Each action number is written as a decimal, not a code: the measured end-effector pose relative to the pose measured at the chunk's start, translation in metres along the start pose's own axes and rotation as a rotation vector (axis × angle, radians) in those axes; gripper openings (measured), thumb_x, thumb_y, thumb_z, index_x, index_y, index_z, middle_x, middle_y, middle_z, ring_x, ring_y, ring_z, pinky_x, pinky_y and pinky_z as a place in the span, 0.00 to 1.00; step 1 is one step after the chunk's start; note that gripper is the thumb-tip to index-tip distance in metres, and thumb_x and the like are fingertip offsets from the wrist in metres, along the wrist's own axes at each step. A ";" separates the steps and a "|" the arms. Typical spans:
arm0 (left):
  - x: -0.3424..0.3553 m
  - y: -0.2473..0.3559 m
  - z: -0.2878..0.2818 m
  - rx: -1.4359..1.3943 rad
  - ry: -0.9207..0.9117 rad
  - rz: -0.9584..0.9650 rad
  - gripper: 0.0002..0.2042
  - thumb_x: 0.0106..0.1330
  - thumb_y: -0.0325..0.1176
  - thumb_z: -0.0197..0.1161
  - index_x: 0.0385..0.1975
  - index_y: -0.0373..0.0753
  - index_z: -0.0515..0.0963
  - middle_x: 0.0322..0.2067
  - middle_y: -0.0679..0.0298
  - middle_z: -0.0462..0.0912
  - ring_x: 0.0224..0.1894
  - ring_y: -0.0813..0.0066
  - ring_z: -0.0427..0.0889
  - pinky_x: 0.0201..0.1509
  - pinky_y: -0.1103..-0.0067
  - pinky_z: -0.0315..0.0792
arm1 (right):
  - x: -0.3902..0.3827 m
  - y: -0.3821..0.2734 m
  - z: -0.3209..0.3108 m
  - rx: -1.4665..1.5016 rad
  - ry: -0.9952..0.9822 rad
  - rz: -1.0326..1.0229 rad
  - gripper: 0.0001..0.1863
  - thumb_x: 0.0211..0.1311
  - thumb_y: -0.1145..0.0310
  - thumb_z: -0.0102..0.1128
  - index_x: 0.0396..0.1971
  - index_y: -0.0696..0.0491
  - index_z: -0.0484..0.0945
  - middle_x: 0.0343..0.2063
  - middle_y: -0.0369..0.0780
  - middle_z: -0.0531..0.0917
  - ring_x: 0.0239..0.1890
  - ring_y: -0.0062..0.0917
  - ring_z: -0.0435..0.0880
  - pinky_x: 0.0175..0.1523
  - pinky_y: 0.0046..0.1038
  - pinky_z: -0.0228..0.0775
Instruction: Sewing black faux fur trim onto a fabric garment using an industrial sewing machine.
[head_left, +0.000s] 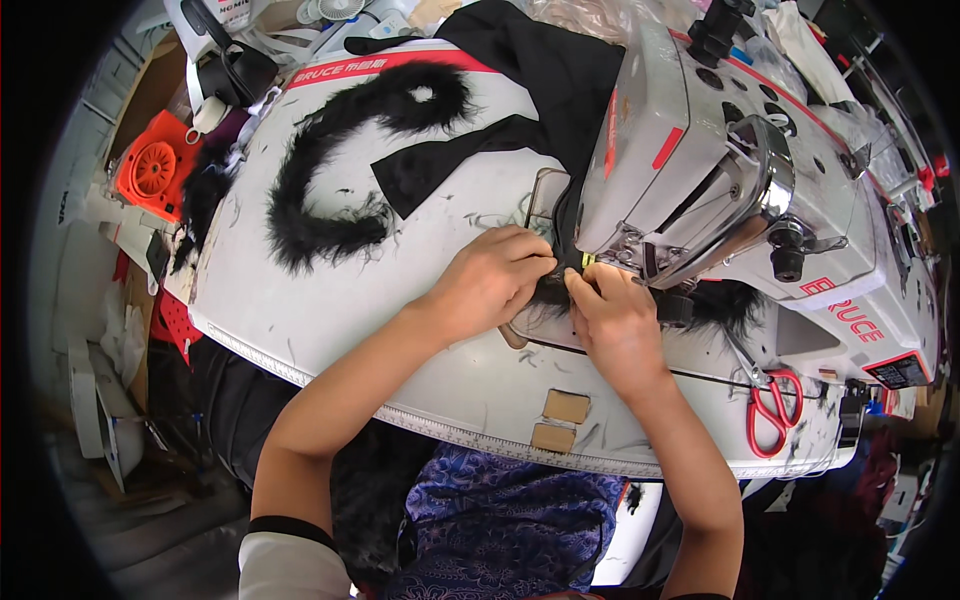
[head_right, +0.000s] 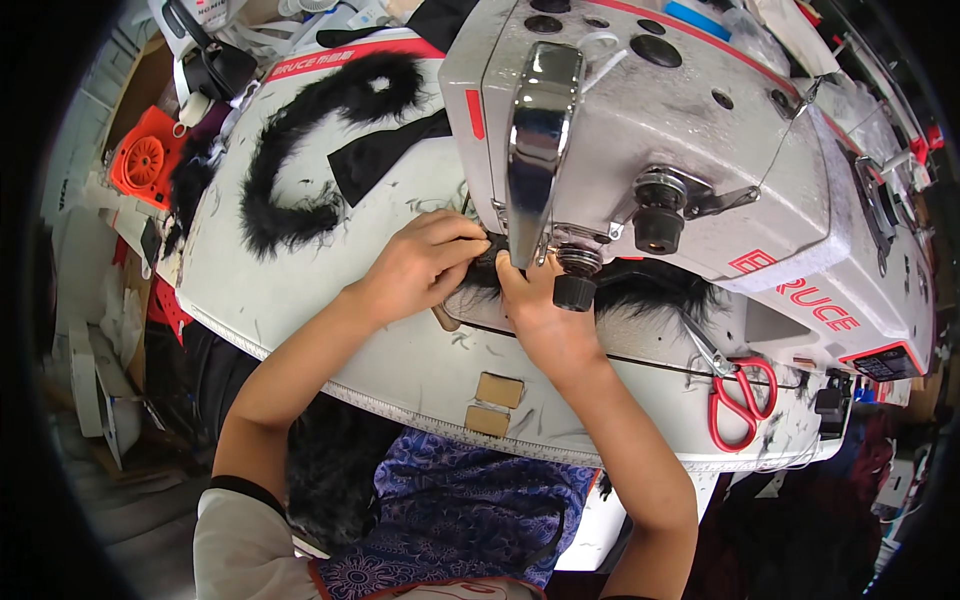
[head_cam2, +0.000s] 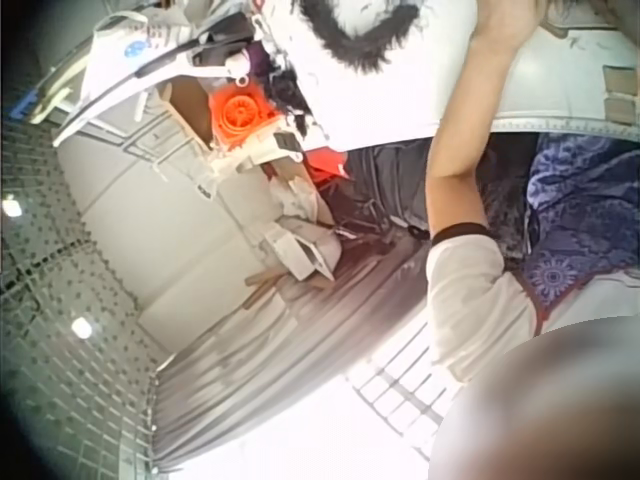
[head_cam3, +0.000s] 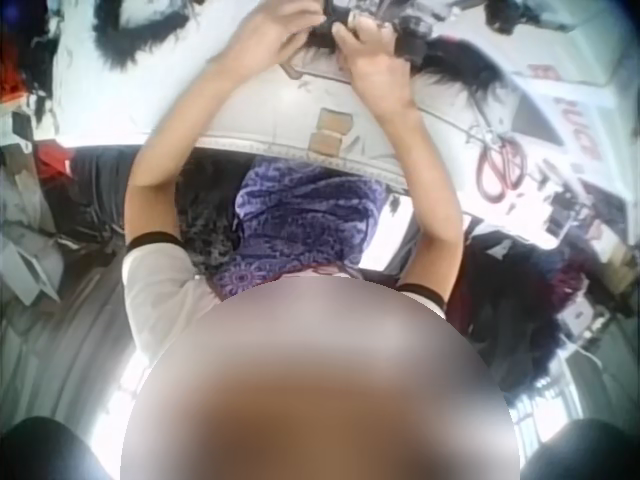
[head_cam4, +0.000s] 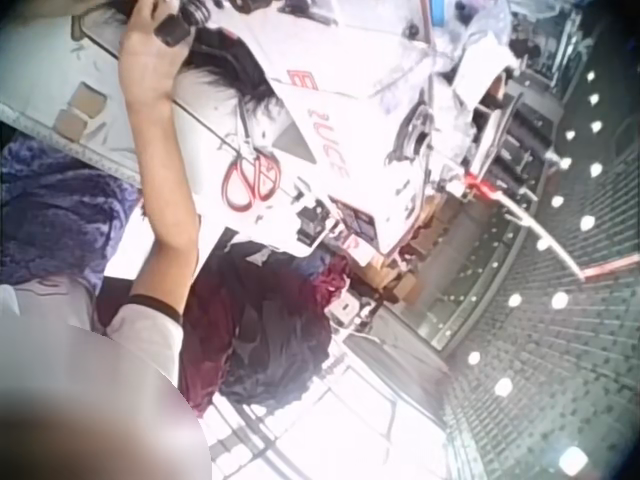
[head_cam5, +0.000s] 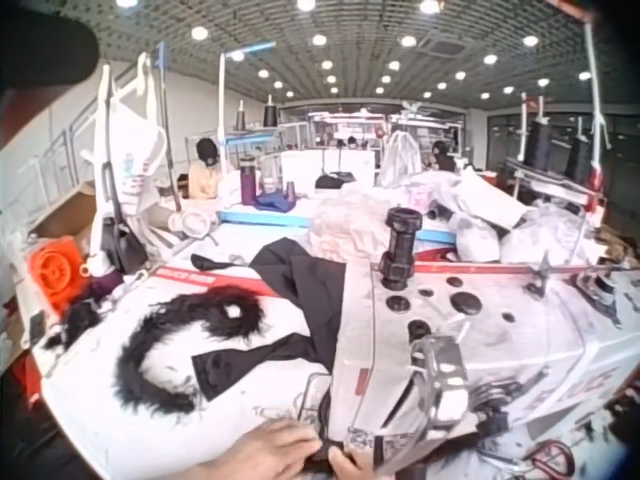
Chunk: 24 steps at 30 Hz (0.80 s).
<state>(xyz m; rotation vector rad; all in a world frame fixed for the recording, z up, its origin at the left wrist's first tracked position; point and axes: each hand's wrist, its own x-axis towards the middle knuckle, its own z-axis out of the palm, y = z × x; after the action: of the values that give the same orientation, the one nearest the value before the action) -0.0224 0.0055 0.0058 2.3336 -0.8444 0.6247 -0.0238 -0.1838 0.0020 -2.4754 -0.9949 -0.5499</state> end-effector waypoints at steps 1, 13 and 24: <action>-0.001 0.002 -0.003 0.014 -0.024 0.009 0.08 0.45 0.25 0.62 0.26 0.37 0.74 0.32 0.64 0.75 0.38 0.66 0.74 0.40 0.75 0.68 | 0.000 0.000 0.001 -0.022 0.017 -0.025 0.16 0.39 0.77 0.60 0.35 0.55 0.77 0.29 0.37 0.72 0.33 0.29 0.74 0.37 0.29 0.68; -0.001 0.009 0.005 0.056 0.044 -0.024 0.07 0.49 0.27 0.63 0.27 0.35 0.75 0.35 0.62 0.77 0.41 0.67 0.76 0.45 0.73 0.67 | 0.001 0.000 0.000 -0.053 0.061 -0.080 0.17 0.39 0.79 0.59 0.36 0.56 0.77 0.30 0.37 0.73 0.35 0.28 0.74 0.39 0.27 0.68; 0.000 0.029 0.010 0.068 -0.060 0.082 0.13 0.44 0.24 0.64 0.33 0.32 0.75 0.38 0.58 0.75 0.43 0.61 0.75 0.46 0.69 0.71 | -0.015 0.014 -0.016 0.094 -0.051 -0.021 0.19 0.47 0.74 0.61 0.43 0.50 0.75 0.34 0.37 0.73 0.36 0.31 0.74 0.38 0.28 0.68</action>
<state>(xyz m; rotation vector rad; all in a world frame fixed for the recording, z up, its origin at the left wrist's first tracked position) -0.0402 -0.0192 0.0085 2.3992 -0.9642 0.6288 -0.0271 -0.2095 0.0049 -2.4090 -1.0431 -0.4379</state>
